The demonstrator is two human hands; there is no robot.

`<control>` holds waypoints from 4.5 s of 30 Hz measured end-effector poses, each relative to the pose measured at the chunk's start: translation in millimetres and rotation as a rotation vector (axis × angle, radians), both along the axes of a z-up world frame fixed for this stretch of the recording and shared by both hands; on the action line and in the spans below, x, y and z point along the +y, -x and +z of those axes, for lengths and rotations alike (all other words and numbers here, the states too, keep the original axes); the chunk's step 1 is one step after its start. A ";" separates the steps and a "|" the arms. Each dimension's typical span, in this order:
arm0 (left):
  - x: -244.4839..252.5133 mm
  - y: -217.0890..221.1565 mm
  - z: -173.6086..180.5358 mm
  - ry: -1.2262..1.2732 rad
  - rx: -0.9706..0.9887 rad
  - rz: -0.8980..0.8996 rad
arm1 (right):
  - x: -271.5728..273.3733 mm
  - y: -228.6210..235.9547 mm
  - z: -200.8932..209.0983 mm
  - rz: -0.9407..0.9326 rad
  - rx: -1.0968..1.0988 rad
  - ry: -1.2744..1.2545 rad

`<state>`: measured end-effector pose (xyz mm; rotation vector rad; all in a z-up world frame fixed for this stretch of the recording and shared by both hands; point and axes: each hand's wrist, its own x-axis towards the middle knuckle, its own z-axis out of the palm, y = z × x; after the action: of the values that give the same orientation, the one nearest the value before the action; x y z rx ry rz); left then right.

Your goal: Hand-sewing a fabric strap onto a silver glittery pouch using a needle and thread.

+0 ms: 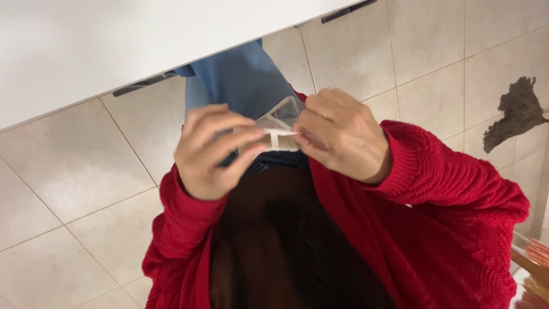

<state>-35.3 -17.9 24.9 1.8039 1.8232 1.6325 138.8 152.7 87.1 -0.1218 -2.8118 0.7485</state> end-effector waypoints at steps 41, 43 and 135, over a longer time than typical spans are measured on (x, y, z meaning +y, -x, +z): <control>-44.5 -36.8 20.4 -0.062 0.568 0.046 | -10.0 0.7 16.7 0.327 -0.065 0.153; -44.1 -35.3 21.9 -0.037 0.561 0.027 | -11.9 2.7 17.1 0.298 -0.056 0.110; -32.8 -18.2 3.9 0.328 -0.422 0.110 | -2.4 -25.4 23.0 0.180 -0.087 0.675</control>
<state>-17.2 -50.6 28.9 1.1443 1.8752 1.4933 164.1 150.3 110.1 -0.0099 -2.5413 1.7425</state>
